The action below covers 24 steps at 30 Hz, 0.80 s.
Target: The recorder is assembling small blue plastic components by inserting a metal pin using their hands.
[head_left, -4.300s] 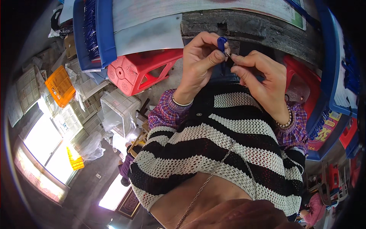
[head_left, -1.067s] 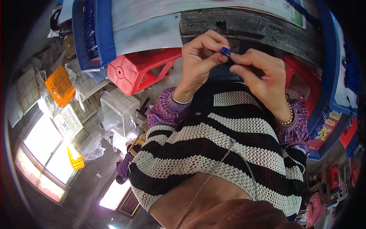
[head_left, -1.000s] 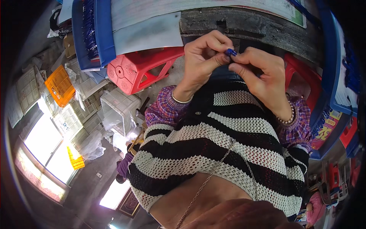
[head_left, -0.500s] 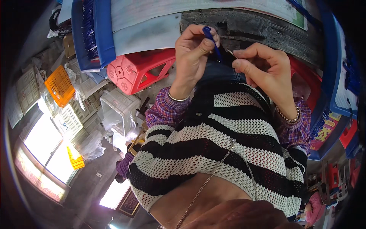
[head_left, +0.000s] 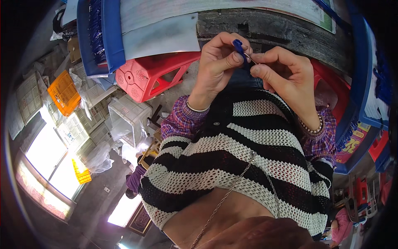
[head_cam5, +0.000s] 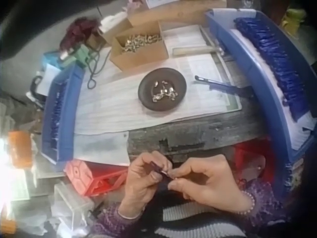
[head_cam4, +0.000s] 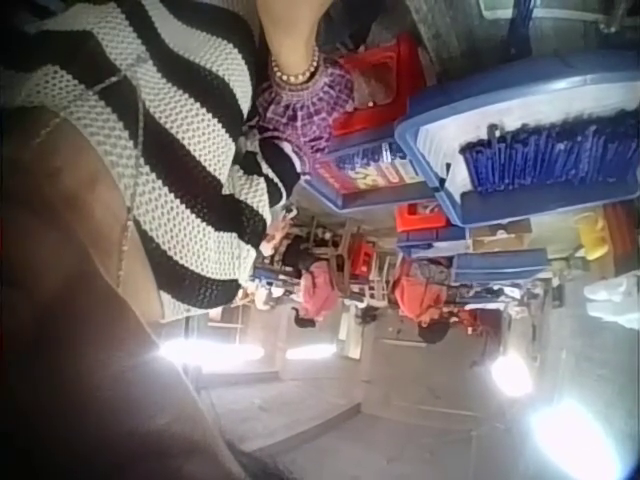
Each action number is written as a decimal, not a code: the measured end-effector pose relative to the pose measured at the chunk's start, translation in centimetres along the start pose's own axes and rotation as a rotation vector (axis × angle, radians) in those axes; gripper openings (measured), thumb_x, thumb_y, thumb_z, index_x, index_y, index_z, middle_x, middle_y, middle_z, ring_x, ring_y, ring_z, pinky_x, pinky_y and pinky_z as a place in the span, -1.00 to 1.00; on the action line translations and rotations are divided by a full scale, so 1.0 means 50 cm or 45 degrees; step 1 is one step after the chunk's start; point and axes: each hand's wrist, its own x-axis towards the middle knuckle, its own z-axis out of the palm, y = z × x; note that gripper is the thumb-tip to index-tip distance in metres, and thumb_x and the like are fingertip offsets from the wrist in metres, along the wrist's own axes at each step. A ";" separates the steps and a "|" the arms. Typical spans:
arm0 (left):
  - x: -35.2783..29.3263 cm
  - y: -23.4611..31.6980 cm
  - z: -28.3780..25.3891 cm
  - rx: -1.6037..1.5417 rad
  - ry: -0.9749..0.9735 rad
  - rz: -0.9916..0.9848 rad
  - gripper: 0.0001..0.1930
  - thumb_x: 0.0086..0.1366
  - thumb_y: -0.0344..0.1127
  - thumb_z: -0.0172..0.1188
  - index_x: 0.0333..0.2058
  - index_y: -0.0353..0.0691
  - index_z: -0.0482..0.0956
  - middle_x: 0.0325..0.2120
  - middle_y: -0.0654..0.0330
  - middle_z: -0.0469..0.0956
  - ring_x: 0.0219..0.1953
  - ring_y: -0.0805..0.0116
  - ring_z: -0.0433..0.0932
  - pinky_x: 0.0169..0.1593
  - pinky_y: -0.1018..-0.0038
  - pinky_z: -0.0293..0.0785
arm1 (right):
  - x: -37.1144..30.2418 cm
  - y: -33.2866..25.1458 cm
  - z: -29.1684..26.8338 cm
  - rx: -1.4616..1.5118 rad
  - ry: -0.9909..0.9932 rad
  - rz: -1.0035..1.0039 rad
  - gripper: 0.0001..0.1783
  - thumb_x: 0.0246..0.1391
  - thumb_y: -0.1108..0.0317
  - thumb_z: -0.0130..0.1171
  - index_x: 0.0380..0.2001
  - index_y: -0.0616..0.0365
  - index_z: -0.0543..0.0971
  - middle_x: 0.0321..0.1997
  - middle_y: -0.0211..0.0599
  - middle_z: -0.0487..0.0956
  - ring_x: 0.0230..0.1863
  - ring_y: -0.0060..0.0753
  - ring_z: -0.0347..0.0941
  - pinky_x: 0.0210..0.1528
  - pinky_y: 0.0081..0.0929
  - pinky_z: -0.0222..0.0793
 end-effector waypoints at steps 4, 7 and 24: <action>-0.001 0.003 -0.002 0.090 -0.068 0.031 -0.75 0.07 -0.37 0.29 -0.31 -0.26 0.42 -0.39 0.14 0.40 -0.27 0.29 0.41 -0.14 0.45 0.36 | 0.000 0.003 0.004 0.033 0.003 -0.030 -0.85 -0.04 0.52 0.23 -0.34 0.31 0.55 -0.59 -0.45 0.49 -0.67 -0.80 0.30 -0.66 -0.84 0.13; -0.002 0.003 -0.001 0.128 -0.065 0.054 -0.75 0.06 -0.37 0.29 -0.32 -0.26 0.43 -0.40 0.14 0.40 -0.27 0.29 0.41 -0.15 0.45 0.36 | 0.000 0.003 0.006 0.037 0.011 -0.012 -0.85 -0.05 0.53 0.23 -0.34 0.31 0.56 -0.59 -0.44 0.49 -0.67 -0.80 0.30 -0.66 -0.84 0.13; 0.005 0.006 0.013 0.310 0.102 0.121 -0.84 0.06 -0.58 0.24 -0.36 -0.33 0.47 -0.44 0.26 0.47 -0.36 0.54 0.47 -0.24 0.61 0.42 | 0.030 0.033 0.016 -0.710 0.127 -0.691 -0.81 -0.20 0.65 0.23 -0.42 0.34 0.51 -0.54 -0.27 0.51 -0.56 -0.54 0.44 -0.55 -0.60 0.32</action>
